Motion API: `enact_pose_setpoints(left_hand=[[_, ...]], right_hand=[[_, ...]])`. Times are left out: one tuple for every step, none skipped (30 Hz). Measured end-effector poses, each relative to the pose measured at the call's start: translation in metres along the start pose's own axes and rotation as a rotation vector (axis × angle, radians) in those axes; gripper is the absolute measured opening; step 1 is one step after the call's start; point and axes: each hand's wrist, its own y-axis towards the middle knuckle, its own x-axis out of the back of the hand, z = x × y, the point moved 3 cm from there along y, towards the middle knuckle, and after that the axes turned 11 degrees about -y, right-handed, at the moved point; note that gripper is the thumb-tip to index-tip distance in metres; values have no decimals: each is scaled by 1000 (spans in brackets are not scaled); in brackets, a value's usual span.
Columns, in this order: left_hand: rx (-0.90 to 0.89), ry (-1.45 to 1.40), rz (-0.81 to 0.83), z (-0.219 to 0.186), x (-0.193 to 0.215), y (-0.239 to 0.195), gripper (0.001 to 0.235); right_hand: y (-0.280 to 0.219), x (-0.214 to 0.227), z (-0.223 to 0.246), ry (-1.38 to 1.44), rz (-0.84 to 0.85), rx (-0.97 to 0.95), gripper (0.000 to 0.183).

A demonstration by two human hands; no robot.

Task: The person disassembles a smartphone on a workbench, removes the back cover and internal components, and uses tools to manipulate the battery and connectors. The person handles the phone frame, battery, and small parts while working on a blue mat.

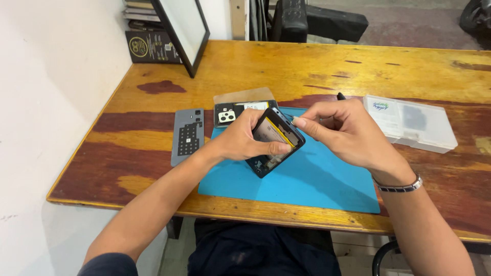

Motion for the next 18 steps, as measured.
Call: enact_pose_setpoints(left_hand=[[-1,-5,8,-2,-1,1,46],[-2,-10,16,-3,-3,2,47],[-4,-16,20,-4,-4,2,48],[-3,1,13,-4,-5,2,46],[-2,20,3,-4,-5,2,45],[-1,39,-6,-4,-4,3,44],[1,36,-9,-3,-3,3,42],[4,33,-13,-2,-2,4,41],[10,28,-15,0,-1,4,40],[6,29,-17,1,0,3,39],[3,29,-16,3,1,4,38],[-1,29,-15,4,2,5,37],[0,25,-20,6,2,5,37],[1,20,-26,8,2,5,37],[2,18,-31,8,3,5,37],[0,1,-32,8,3,5,37],[-1,-19,-34,9,3,5,37],[-2,-38,-36,9,2,4,37]], right_hand=[[1,2,-1,8,2,-1,17],[0,2,-1,15,4,-2,17],[0,3,-2,22,9,-2,17],[-1,5,-2,-7,11,2,17],[-1,6,-1,-35,14,9,17],[-1,7,-1,-63,16,15,17],[-1,7,0,-59,8,33,17],[-1,6,1,-56,1,51,17],[-1,5,2,-50,-6,65,18],[-1,3,3,-45,-17,56,18],[-1,2,3,-40,-29,46,19],[-1,1,3,-34,-42,36,19],[-1,0,3,-62,-45,4,20],[-1,0,3,-90,-48,-29,20],[-1,0,2,-115,-52,-59,21],[-1,-1,3,-118,-63,-48,21],[-1,-1,4,-120,-74,-39,21],[-1,-1,4,-123,-85,-30,21]])
